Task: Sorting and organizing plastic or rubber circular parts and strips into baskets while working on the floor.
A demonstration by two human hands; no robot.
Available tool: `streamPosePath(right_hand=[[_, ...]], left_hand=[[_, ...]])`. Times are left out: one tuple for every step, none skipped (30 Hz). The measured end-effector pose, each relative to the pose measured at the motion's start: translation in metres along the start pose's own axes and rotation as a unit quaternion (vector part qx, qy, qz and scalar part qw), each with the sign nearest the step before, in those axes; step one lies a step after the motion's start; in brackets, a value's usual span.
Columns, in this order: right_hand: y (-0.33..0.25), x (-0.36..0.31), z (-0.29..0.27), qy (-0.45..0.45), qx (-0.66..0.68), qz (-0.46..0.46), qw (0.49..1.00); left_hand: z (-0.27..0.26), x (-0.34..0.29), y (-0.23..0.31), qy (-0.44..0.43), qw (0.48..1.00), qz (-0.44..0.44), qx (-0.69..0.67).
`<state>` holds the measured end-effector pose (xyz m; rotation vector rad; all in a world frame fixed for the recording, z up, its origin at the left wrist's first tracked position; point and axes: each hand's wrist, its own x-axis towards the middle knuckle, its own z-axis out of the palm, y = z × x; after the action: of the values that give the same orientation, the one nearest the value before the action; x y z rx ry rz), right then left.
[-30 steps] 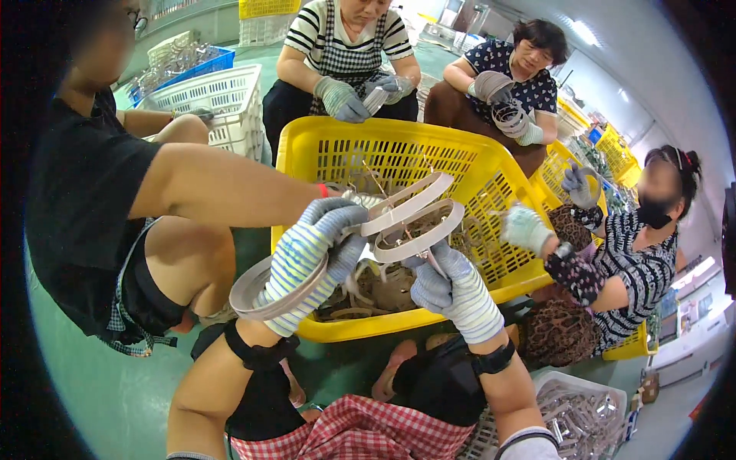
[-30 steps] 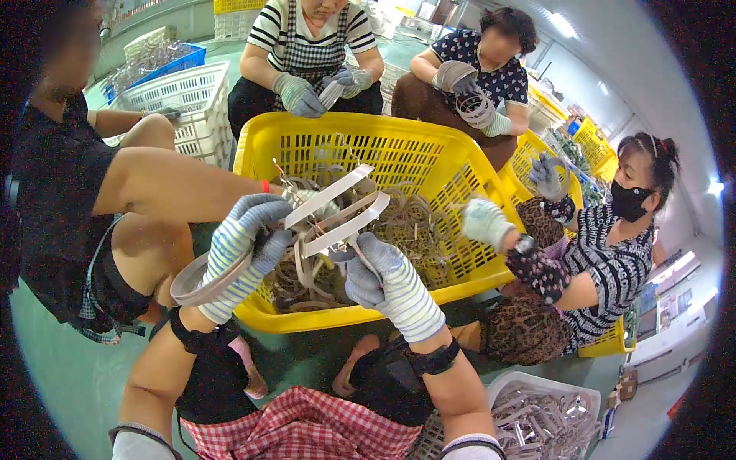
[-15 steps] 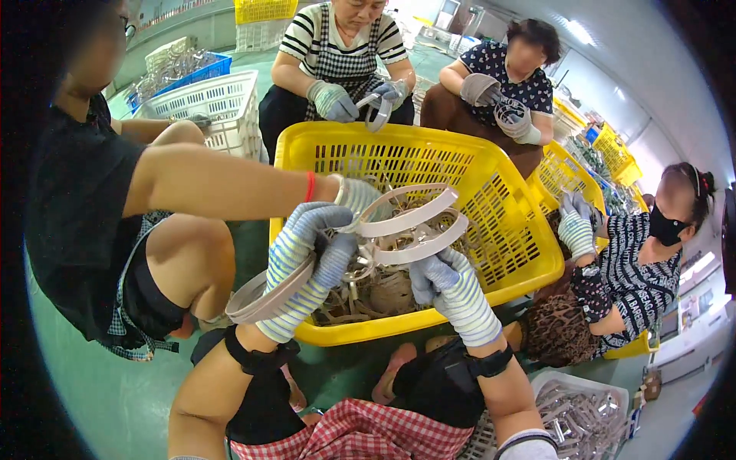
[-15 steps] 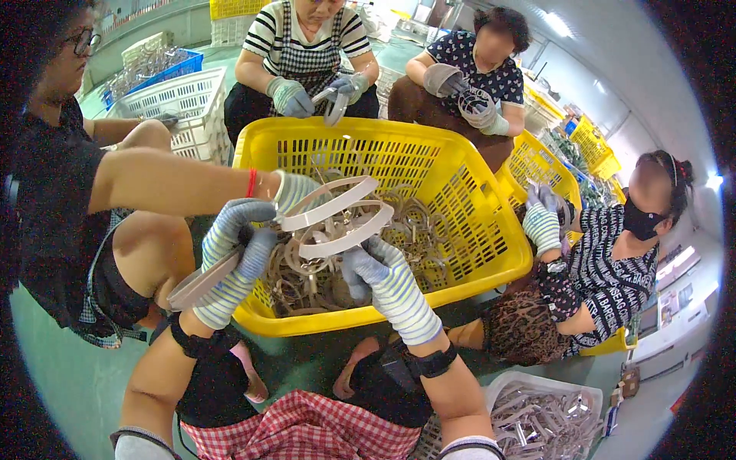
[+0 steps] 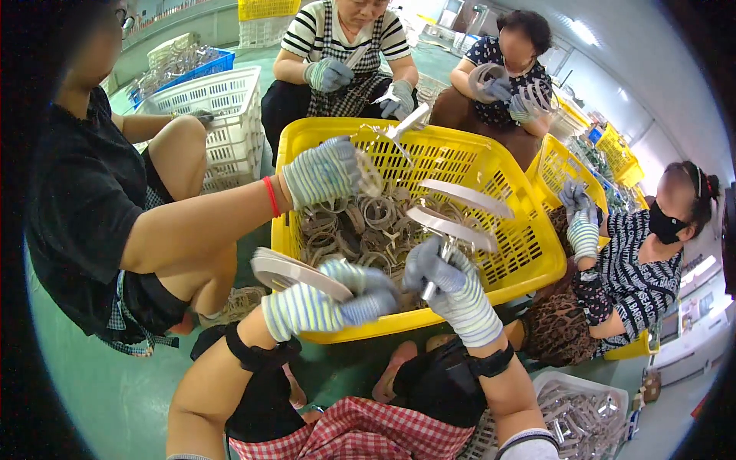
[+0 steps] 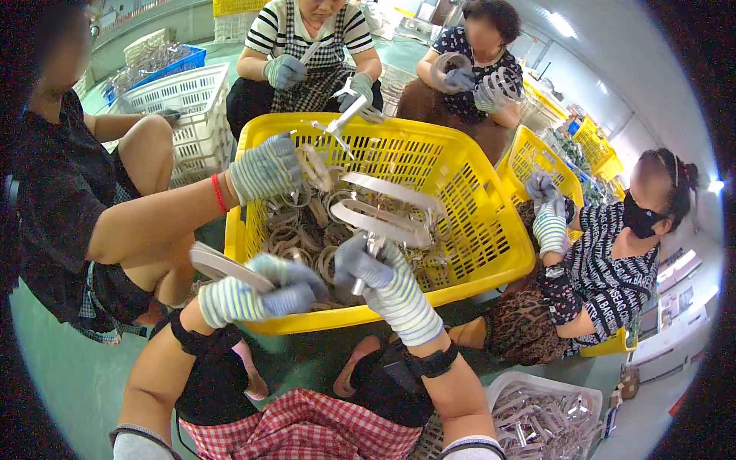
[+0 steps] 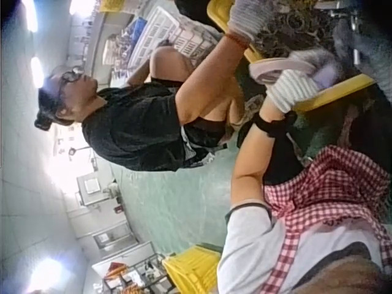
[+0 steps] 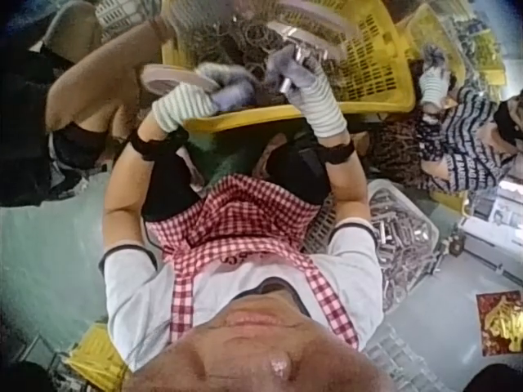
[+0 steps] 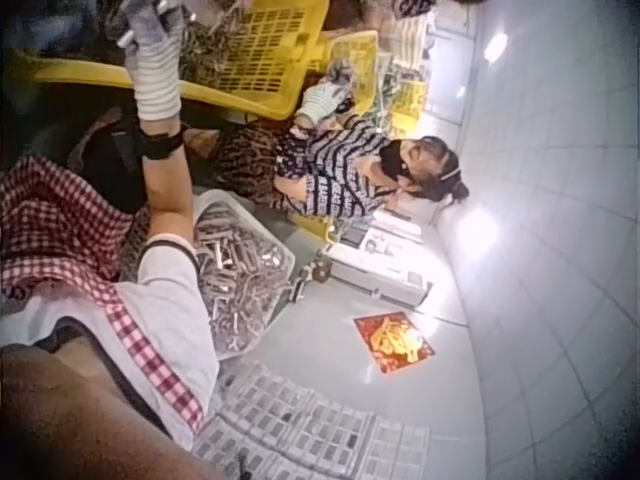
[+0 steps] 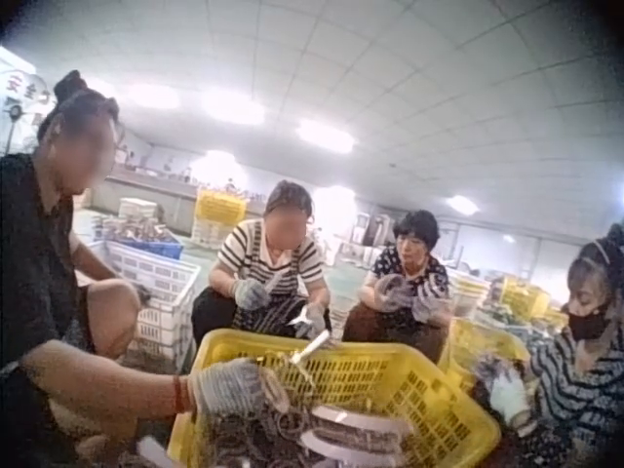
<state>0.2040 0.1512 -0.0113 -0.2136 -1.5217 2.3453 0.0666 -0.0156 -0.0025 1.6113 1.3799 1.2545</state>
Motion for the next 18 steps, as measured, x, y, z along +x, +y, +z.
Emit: streamPosePath(right_hand=[[0.003, 0.001, -0.002, -0.04, -0.044, -0.058, 0.997], [0.004, 0.002, -0.003, -0.049, -0.112, -0.066, 0.99], [0.003, -0.002, -0.005, -0.072, -0.122, 0.014, 0.99], [0.004, -0.007, -0.001, -0.045, -0.13, 0.032, 0.99], [0.0, -0.01, 0.014, -0.017, -0.137, 0.051, 0.989], [0.016, -0.006, -0.008, -0.119, -0.428, -0.086, 0.892], [0.016, -0.004, -0.013, -0.175, -0.521, -0.097, 0.829], [0.021, -0.004, -0.014, -0.172, -0.611, -0.248, 0.732], [0.026, -0.005, -0.011, -0.161, -0.676, -0.389, 0.604], [0.031, -0.013, -0.006, -0.169, -0.506, -0.215, 0.818], [0.032, -0.01, -0.016, -0.193, -0.536, -0.211, 0.794], [0.031, -0.013, -0.017, -0.169, -0.571, -0.207, 0.776], [0.031, -0.019, -0.018, -0.145, -0.605, -0.203, 0.756], [0.034, -0.021, -0.024, -0.144, -0.606, -0.205, 0.755], [0.041, -0.02, -0.034, -0.16, -0.626, -0.245, 0.722], [0.046, -0.019, -0.042, -0.176, -0.645, -0.285, 0.687], [0.046, -0.019, -0.041, -0.176, -0.645, -0.285, 0.687], [0.044, -0.019, -0.04, -0.19, -0.641, -0.258, 0.697]], left_hand=[[0.009, -0.001, -0.005, -0.065, 0.998, -0.026, 0.002], [0.015, -0.001, -0.011, -0.105, 0.994, 0.002, 0.036], [0.021, -0.002, -0.015, -0.145, 0.987, 0.029, 0.07], [0.028, -0.004, -0.017, -0.164, 0.983, 0.019, 0.073], [0.034, -0.004, -0.019, -0.184, 0.98, 0.008, 0.076], [0.037, 0.0, -0.011, -0.249, 0.964, -0.05, 0.082], [0.041, -0.002, -0.022, -0.249, 0.964, -0.051, 0.081], [0.046, -0.003, -0.027, -0.203, 0.959, 0.125, 0.155], [0.048, -0.003, -0.031, -0.149, 0.917, 0.296, 0.222], [0.049, -0.006, -0.032, -0.195, 0.928, 0.224, 0.227], [0.047, -0.002, -0.016, -0.196, 0.927, 0.226, 0.226], [0.045, 0.0, -0.003, -0.225, 0.949, 0.11, 0.194], [0.044, 0.002, 0.002, -0.25, 0.955, -0.007, 0.159], [0.044, 0.0, -0.001, -0.25, 0.955, -0.007, 0.161], [0.046, -0.005, -0.012, -0.234, 0.953, 0.014, 0.189], [0.048, -0.007, -0.02, -0.218, 0.951, 0.035, 0.218], [0.052, -0.008, -0.026, -0.218, 0.951, 0.035, 0.217], [0.056, -0.009, -0.031, -0.186, 0.961, 0.019, 0.201]])
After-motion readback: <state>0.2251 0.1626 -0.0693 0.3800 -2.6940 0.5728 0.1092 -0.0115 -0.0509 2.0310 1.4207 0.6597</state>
